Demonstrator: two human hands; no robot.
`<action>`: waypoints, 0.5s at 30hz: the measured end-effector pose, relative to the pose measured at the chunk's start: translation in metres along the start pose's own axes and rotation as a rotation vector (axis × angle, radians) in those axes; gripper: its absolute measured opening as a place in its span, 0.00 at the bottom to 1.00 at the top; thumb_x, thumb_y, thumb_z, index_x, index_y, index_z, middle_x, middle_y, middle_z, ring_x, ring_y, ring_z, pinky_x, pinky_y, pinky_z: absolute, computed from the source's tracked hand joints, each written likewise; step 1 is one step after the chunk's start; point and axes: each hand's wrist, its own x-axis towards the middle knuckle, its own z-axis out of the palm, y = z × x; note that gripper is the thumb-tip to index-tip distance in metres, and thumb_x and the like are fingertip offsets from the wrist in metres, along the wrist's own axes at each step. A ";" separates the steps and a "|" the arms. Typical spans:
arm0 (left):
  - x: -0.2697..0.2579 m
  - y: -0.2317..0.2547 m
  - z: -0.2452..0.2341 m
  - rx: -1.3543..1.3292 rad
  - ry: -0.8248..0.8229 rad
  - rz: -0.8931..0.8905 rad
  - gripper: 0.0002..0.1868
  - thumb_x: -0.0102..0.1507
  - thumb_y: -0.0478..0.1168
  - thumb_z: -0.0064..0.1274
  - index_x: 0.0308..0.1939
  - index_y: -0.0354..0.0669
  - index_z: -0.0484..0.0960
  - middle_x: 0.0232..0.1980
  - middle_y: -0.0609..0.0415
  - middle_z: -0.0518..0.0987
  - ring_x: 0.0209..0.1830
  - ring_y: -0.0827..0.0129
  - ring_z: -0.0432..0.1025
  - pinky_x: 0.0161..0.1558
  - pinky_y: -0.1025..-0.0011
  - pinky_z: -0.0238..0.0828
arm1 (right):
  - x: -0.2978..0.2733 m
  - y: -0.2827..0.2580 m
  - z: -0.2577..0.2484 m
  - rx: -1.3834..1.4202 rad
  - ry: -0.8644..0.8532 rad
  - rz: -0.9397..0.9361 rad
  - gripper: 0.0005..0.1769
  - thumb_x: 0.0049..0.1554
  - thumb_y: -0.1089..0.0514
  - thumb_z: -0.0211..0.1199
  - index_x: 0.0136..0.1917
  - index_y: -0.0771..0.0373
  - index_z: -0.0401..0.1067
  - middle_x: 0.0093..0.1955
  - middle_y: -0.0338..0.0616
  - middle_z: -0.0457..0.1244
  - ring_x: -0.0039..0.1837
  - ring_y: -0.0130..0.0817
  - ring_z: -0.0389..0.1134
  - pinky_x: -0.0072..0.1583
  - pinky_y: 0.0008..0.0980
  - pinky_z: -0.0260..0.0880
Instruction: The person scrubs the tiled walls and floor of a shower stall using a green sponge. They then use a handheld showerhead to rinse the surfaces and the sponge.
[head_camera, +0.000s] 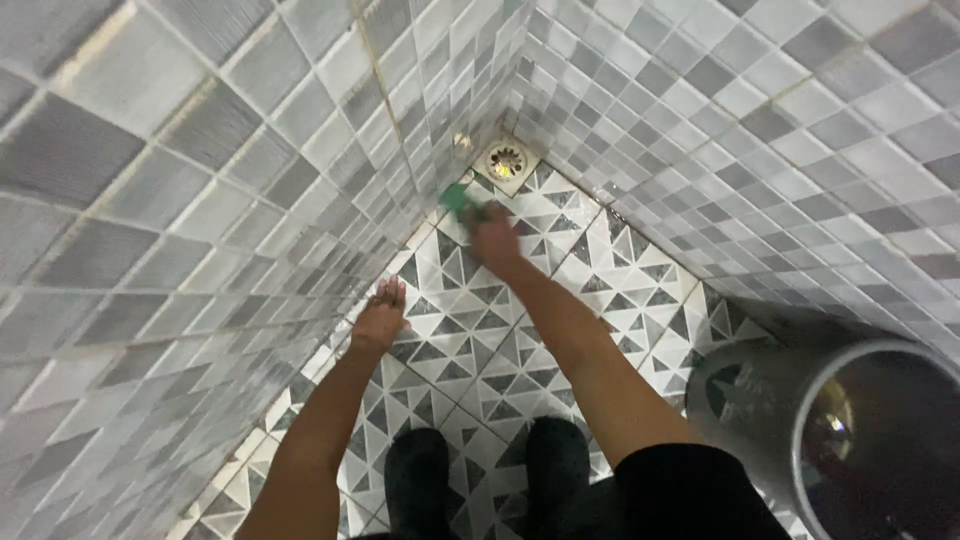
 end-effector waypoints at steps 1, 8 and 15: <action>-0.001 0.000 -0.004 -0.030 -0.042 -0.024 0.47 0.70 0.54 0.48 0.82 0.42 0.38 0.85 0.42 0.37 0.85 0.52 0.39 0.80 0.60 0.46 | -0.020 -0.013 -0.003 -0.047 -0.081 -0.109 0.20 0.62 0.45 0.58 0.67 0.41 0.71 0.71 0.42 0.52 0.74 0.47 0.53 0.65 0.49 0.70; 0.008 0.003 -0.002 -0.039 -0.076 -0.083 0.43 0.70 0.53 0.46 0.83 0.45 0.43 0.86 0.45 0.43 0.85 0.58 0.41 0.80 0.62 0.47 | -0.130 0.134 -0.012 0.050 0.122 -0.339 0.23 0.58 0.43 0.62 0.67 0.36 0.73 0.65 0.45 0.59 0.73 0.48 0.59 0.70 0.44 0.64; -0.011 0.007 -0.025 -0.019 -0.107 -0.058 0.44 0.71 0.53 0.45 0.82 0.43 0.39 0.86 0.46 0.40 0.85 0.55 0.40 0.78 0.60 0.53 | -0.226 0.292 -0.044 -0.106 0.223 0.609 0.28 0.63 0.41 0.53 0.73 0.52 0.60 0.66 0.50 0.56 0.65 0.48 0.64 0.61 0.49 0.72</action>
